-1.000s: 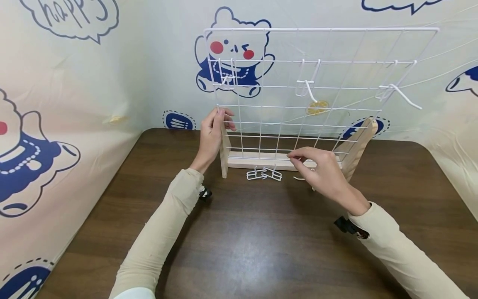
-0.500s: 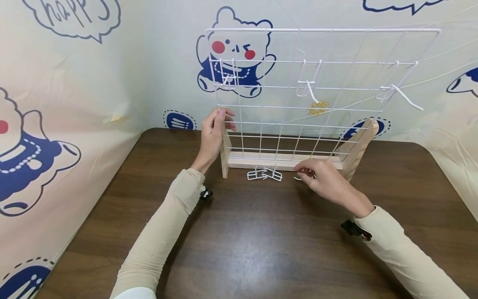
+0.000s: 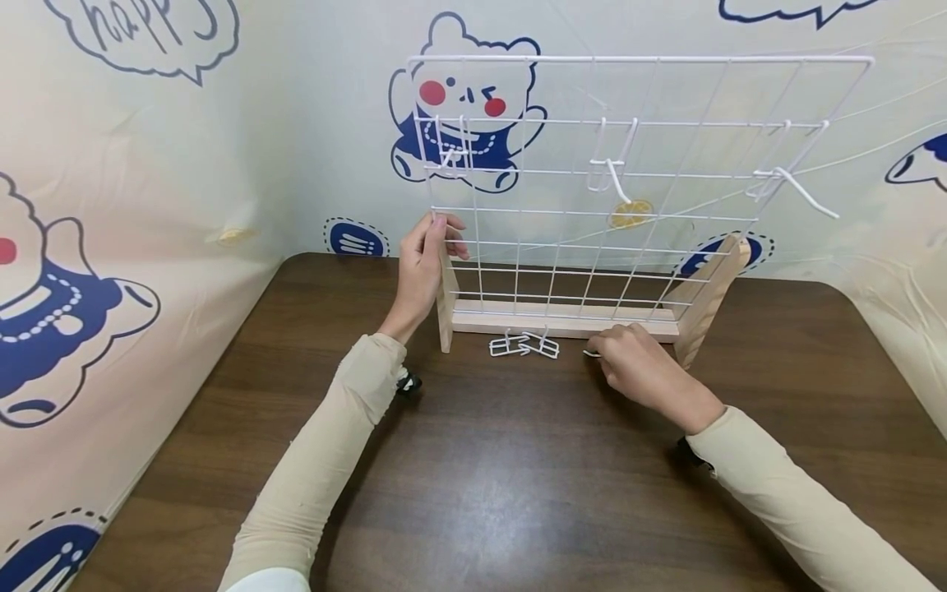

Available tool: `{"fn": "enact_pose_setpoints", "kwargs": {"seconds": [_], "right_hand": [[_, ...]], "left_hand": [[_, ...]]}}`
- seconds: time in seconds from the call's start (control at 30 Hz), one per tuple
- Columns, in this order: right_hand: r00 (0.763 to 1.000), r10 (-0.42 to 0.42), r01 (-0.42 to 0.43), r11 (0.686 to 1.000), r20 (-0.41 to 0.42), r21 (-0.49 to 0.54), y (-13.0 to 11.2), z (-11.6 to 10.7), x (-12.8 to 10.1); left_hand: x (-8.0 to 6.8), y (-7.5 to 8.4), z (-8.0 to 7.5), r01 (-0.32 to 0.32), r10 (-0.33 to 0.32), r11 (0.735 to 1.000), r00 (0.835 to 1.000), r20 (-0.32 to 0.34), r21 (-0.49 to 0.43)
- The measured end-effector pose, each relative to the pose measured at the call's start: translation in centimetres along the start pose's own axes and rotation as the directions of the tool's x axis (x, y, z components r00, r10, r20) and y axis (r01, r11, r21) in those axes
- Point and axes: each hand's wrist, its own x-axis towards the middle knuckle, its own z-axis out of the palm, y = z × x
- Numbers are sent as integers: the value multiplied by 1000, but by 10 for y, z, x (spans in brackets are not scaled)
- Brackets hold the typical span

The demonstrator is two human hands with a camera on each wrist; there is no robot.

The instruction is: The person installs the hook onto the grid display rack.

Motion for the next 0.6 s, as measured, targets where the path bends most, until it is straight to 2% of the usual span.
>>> {"fn": "enact_pose_setpoints", "kwargs": {"seconds": [0.27, 0.6], "right_hand": [[999, 36, -34, 994, 24, -104, -3, 4, -1], [999, 32, -31, 995, 9, -94, -5, 2, -2]], "left_hand": [[0, -1, 1, -9, 9, 1000, 1000, -6, -5], [-1, -1, 0, 0, 0, 1000, 1000, -10, -4]]}}
